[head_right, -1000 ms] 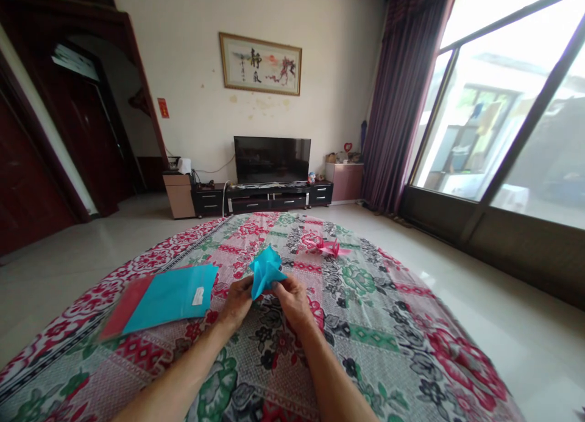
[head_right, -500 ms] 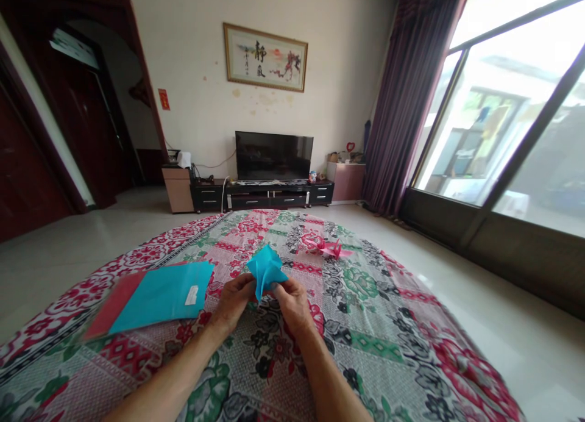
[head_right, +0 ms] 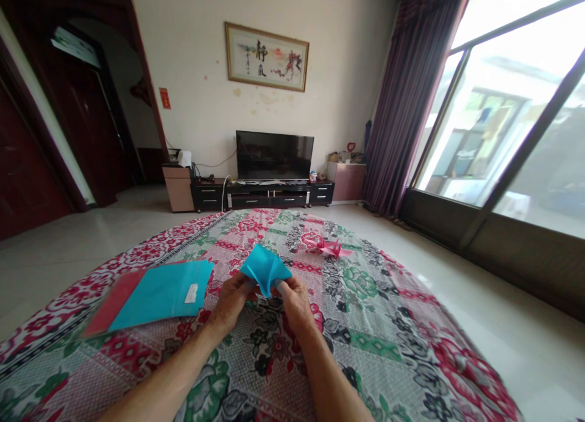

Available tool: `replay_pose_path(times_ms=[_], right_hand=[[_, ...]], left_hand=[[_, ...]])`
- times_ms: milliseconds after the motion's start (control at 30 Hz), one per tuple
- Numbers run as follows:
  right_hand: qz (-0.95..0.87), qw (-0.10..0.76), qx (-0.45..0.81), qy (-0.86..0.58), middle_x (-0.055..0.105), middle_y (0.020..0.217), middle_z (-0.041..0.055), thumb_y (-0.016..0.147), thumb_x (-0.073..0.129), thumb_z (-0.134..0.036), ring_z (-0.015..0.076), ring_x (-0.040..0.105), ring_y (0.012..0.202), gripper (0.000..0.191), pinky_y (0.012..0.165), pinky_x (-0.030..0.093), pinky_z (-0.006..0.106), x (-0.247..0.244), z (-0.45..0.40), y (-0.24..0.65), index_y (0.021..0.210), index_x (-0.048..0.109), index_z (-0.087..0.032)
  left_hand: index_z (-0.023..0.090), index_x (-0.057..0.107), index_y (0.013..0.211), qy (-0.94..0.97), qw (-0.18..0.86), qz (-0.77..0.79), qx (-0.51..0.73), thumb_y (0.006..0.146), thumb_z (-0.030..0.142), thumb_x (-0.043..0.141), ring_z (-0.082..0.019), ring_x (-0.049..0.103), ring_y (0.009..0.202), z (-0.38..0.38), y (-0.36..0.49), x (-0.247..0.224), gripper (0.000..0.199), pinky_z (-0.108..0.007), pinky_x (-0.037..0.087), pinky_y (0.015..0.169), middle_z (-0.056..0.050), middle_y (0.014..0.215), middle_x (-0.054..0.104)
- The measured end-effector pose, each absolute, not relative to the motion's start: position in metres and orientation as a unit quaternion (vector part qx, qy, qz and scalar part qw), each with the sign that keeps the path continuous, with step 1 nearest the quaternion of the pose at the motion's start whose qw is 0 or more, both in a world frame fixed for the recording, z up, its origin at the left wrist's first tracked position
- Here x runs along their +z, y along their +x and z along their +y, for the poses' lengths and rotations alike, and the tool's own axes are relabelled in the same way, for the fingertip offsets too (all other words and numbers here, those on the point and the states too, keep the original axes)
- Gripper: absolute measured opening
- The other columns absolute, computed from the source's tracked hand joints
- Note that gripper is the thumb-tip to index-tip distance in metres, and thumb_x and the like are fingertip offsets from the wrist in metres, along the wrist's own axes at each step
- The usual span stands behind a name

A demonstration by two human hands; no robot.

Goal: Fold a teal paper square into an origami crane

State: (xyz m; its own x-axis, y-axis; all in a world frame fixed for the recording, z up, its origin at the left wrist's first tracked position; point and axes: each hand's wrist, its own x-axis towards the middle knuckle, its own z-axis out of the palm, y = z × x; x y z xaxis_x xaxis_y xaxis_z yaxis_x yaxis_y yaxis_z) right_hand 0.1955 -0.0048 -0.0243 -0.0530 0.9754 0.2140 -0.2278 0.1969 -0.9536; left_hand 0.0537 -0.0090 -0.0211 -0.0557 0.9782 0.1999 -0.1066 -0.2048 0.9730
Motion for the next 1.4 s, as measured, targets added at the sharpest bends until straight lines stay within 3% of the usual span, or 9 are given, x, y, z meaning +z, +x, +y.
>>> replay_pose_path(times_ms=[133, 233, 367, 667, 967, 1233, 1400], right_hand=[[-0.497, 0.589, 0.518, -0.372, 0.057, 0.056, -0.0026, 0.068, 0.058, -0.029, 0.0113, 0.047, 0.055, 0.013, 0.057, 0.037, 0.023, -0.035, 0.002, 0.197, 0.064, 0.062, -0.017], [-0.482, 0.591, 0.531, -0.37, 0.058, 0.058, -0.0022, 0.069, 0.058, -0.031, 0.0114, 0.049, 0.056, 0.014, 0.06, 0.04, 0.023, -0.037, 0.005, 0.197, 0.066, 0.061, -0.018], [-0.443, 0.586, 0.569, -0.369, 0.059, 0.058, -0.002, 0.066, 0.06, -0.031, 0.0119, 0.051, 0.055, 0.013, 0.061, 0.043, 0.025, -0.033, 0.005, 0.197, 0.066, 0.06, -0.018], [-0.445, 0.579, 0.573, -0.372, 0.059, 0.059, -0.0027, 0.066, 0.06, -0.028, 0.0111, 0.051, 0.055, 0.01, 0.059, 0.042, 0.024, -0.034, 0.007, 0.198, 0.068, 0.061, -0.018], [-0.501, 0.565, 0.546, -0.362, 0.054, 0.054, -0.0036, 0.07, 0.057, -0.028, 0.0105, 0.046, 0.053, 0.012, 0.056, 0.037, 0.023, -0.033, 0.003, 0.196, 0.063, 0.058, -0.017], [-0.504, 0.552, 0.54, -0.388, 0.059, 0.059, -0.0015, 0.067, 0.06, -0.029, 0.0124, 0.049, 0.057, 0.013, 0.059, 0.038, 0.024, -0.033, 0.002, 0.197, 0.066, 0.062, -0.016], [-0.528, 0.538, 0.516, -0.407, 0.056, 0.055, -0.0021, 0.065, 0.06, -0.029, 0.0114, 0.045, 0.055, 0.014, 0.057, 0.035, 0.024, -0.024, -0.003, 0.196, 0.06, 0.061, -0.016]], left_hand=[[0.014, 0.059, 0.108, 0.517, 0.45, 0.412, 0.601, 0.072, 0.025, 0.056, -0.015, 0.064, 0.056, -0.011, 0.054, -0.019, 0.038, -0.023, 0.046, 0.051, 0.0, 0.065, 0.068], [0.016, 0.041, 0.13, 0.524, 0.44, 0.405, 0.607, 0.075, 0.023, 0.053, -0.014, 0.065, 0.058, -0.014, 0.055, -0.016, 0.057, -0.023, 0.048, 0.054, 0.001, 0.07, 0.068], [0.018, 0.025, 0.14, 0.545, 0.41, 0.4, 0.612, 0.078, 0.022, 0.051, -0.013, 0.065, 0.061, -0.015, 0.056, -0.016, 0.068, -0.023, 0.048, 0.056, 0.001, 0.074, 0.068], [0.017, 0.044, 0.122, 0.572, 0.373, 0.422, 0.596, 0.075, 0.027, 0.058, -0.015, 0.065, 0.058, -0.009, 0.056, -0.019, 0.05, -0.024, 0.049, 0.054, 0.0, 0.073, 0.066], [0.019, 0.05, 0.094, 0.567, 0.328, 0.46, 0.599, 0.076, 0.032, 0.058, -0.014, 0.061, 0.053, -0.006, 0.055, -0.02, 0.023, -0.022, 0.045, 0.05, 0.004, 0.06, 0.061], [0.018, 0.056, 0.091, 0.59, 0.199, 0.507, 0.596, 0.072, 0.027, 0.059, -0.012, 0.054, 0.055, 0.0, 0.053, -0.027, 0.021, -0.021, 0.041, 0.054, 0.004, 0.062, 0.059], [0.019, 0.056, 0.105, 0.605, 0.19, 0.497, 0.592, 0.075, 0.027, 0.057, -0.013, 0.056, 0.059, -0.007, 0.054, -0.02, 0.031, -0.022, 0.042, 0.057, 0.001, 0.069, 0.062]])
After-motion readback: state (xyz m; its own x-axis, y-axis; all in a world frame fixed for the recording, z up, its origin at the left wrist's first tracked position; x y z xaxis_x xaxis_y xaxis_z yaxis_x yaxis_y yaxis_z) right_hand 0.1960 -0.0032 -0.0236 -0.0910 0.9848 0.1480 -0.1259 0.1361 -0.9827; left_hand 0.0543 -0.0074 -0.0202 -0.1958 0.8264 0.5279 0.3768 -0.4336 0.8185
